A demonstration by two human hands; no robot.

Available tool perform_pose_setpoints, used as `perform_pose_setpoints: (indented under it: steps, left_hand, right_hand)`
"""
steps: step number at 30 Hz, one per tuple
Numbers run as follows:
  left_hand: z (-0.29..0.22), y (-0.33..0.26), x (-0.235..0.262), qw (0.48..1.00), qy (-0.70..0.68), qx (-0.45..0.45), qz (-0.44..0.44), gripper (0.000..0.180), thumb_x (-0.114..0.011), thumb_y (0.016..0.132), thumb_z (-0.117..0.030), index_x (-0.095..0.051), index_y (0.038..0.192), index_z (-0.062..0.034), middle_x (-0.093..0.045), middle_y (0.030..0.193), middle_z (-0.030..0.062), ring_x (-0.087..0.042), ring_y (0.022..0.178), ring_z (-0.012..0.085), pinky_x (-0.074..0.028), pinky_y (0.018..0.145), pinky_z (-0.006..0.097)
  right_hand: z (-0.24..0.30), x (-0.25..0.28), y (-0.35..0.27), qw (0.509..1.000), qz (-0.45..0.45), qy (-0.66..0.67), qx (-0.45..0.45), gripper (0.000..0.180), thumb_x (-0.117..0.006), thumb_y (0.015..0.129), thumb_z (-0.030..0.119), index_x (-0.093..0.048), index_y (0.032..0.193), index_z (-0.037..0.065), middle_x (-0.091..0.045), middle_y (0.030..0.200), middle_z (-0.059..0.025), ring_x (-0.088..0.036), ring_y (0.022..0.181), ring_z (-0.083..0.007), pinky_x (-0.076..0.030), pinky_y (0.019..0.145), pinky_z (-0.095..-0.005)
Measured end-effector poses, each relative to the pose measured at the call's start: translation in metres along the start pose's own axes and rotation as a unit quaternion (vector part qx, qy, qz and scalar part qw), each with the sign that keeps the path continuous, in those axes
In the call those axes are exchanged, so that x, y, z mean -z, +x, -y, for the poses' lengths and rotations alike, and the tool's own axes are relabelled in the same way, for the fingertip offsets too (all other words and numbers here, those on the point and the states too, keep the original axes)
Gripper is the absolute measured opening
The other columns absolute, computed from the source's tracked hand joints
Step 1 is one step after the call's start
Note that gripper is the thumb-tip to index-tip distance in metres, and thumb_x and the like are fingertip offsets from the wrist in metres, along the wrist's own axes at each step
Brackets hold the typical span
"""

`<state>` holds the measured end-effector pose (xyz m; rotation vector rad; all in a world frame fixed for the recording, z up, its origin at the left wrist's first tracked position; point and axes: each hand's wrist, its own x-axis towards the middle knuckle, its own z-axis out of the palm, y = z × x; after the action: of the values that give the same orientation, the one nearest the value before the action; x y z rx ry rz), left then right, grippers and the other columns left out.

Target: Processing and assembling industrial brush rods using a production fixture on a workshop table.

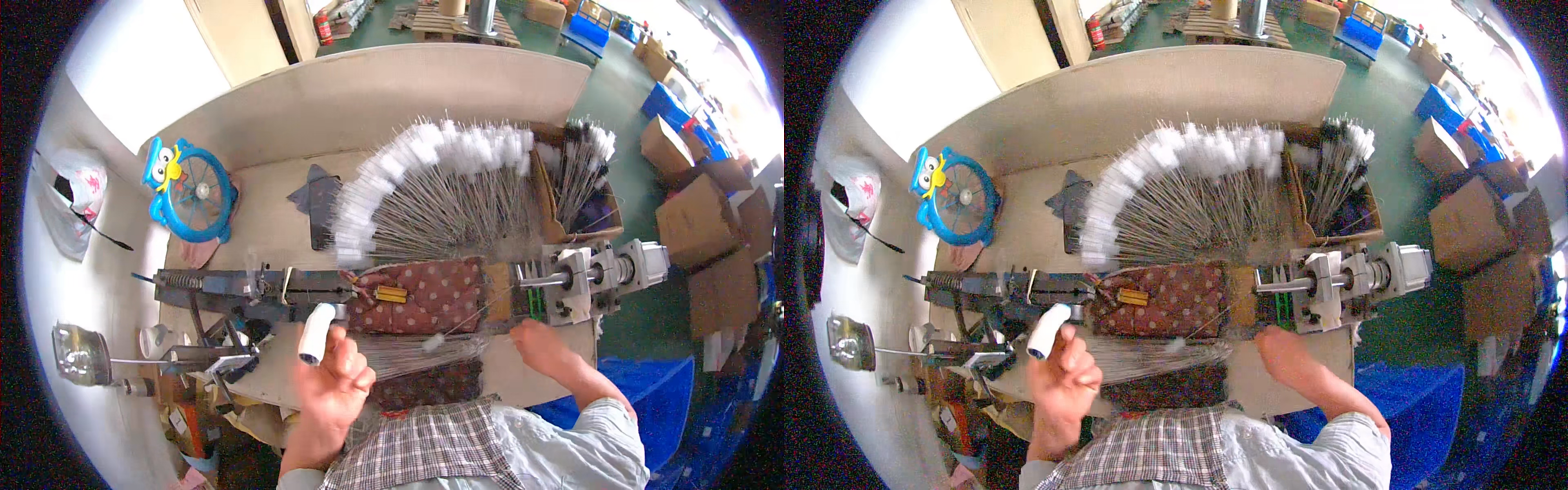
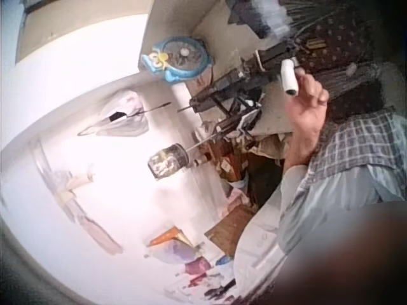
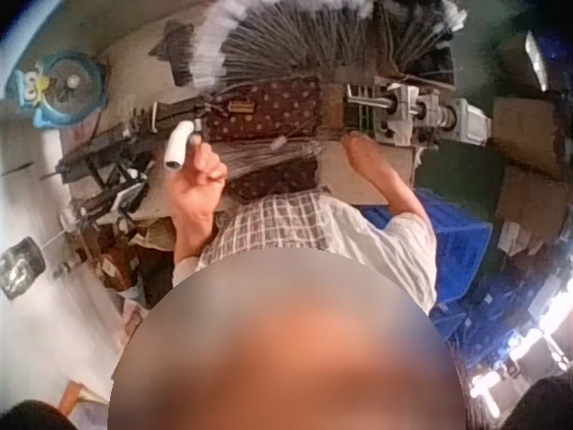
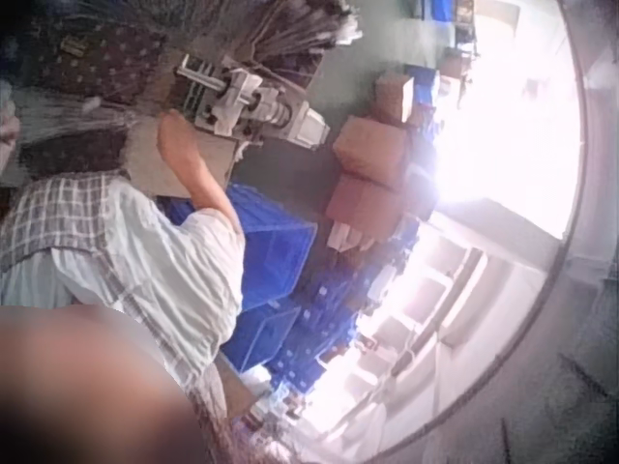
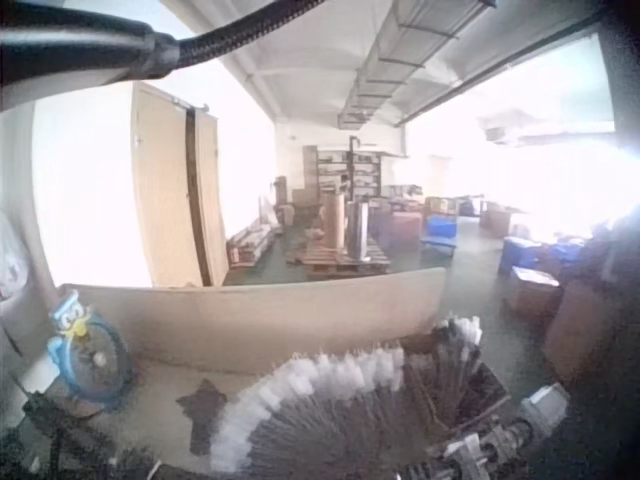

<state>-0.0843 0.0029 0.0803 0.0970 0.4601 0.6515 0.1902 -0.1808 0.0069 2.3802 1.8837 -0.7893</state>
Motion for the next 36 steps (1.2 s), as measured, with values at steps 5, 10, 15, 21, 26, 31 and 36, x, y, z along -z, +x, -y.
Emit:
perform_pose_setpoints:
  steps: [5, 10, 15, 21, 26, 31, 36]
  left_hand:
    - [0.021, -0.004, 0.023, 0.972, 0.204, 0.118, -0.021, 0.036, -0.045, 0.093, -0.034, -0.058, 0.089, -0.0013, -0.057, 0.069, 0.0082, -0.051, 0.054, 0.0162, -0.047, 0.06, 0.032]
    - [0.03, 0.019, 0.001, 0.916, 0.376, 0.094, 0.101, 0.021, -0.05, 0.09, -0.019, -0.058, 0.087, 0.0004, -0.062, 0.078, 0.0113, -0.058, 0.063, 0.0159, -0.048, 0.058, 0.027]
    - [0.083, 0.083, -0.017, 0.751, 0.626, -0.11, 0.177, 0.021, -0.057, 0.086, -0.02, -0.058, 0.098, -0.0033, -0.064, 0.087, 0.0097, -0.061, 0.069, 0.0197, -0.049, 0.059, 0.03]
    - [0.129, 0.135, -0.033, 0.403, 0.863, -0.245, 0.179, 0.02, -0.057, 0.078, -0.012, -0.057, 0.098, -0.0106, -0.062, 0.089, 0.0091, -0.062, 0.079, 0.0269, -0.05, 0.064, 0.039]
    - [0.121, 0.166, -0.05, 0.103, 0.924, -0.349, 0.118, 0.019, -0.059, 0.07, -0.015, -0.059, 0.089, -0.0147, -0.056, 0.075, 0.0018, -0.06, 0.069, 0.0202, -0.048, 0.058, 0.036]
    - [0.075, 0.172, -0.012, 0.185, 0.885, -0.409, 0.125, 0.035, -0.065, 0.073, -0.02, -0.059, 0.107, -0.014, -0.058, 0.1, 0.0069, -0.061, 0.077, 0.0251, -0.049, 0.066, 0.036]
    - [0.038, 0.077, 0.02, 0.328, 0.825, -0.431, 0.162, 0.025, -0.066, 0.077, -0.012, -0.063, 0.101, -0.0079, -0.062, 0.102, 0.0097, -0.063, 0.079, 0.0254, -0.051, 0.069, 0.033]
  right_hand:
    - [-0.008, 0.021, -0.032, 0.981, 0.007, -0.1, -0.165, 0.017, -0.06, 0.072, 0.011, -0.061, 0.089, 0.006, -0.059, 0.088, -0.0142, -0.058, 0.087, -0.032, -0.048, 0.075, -0.0408]
    - [-0.021, 0.121, -0.094, 0.937, -0.291, -0.116, -0.157, 0.012, -0.056, 0.07, -0.003, -0.061, 0.08, 0.001, -0.058, 0.08, -0.0128, -0.057, 0.076, -0.0307, -0.048, 0.069, -0.0359]
    - [-0.008, 0.137, -0.082, 0.912, -0.403, 0.021, -0.076, 0.02, -0.052, 0.068, -0.008, -0.06, 0.085, 0.0, -0.061, 0.084, -0.0116, -0.059, 0.076, -0.0268, -0.049, 0.067, -0.034]
    - [0.005, 0.111, -0.002, 0.92, -0.376, 0.023, 0.111, 0.037, -0.056, 0.067, -0.006, -0.058, 0.103, 0.004, -0.062, 0.086, -0.0101, -0.06, 0.076, -0.0253, -0.05, 0.068, -0.0334]
    - [-0.004, 0.09, 0.05, 0.928, -0.35, 0.107, 0.074, 0.02, -0.06, 0.075, 0.007, -0.064, 0.094, 0.01, -0.063, 0.08, -0.0137, -0.06, 0.071, -0.0303, -0.049, 0.066, -0.0386]
    - [-0.003, 0.104, 0.05, 0.96, -0.228, 0.127, 0.104, 0.013, -0.065, 0.072, 0.024, -0.069, 0.078, 0.013, -0.065, 0.073, -0.0061, -0.059, 0.072, -0.0274, -0.048, 0.068, -0.0388]
    - [0.04, 0.11, 0.08, 0.917, -0.25, 0.133, 0.28, 0.014, -0.064, 0.07, 0.027, -0.068, 0.074, 0.014, -0.062, 0.072, -0.0031, -0.058, 0.076, -0.0239, -0.049, 0.068, -0.0367]
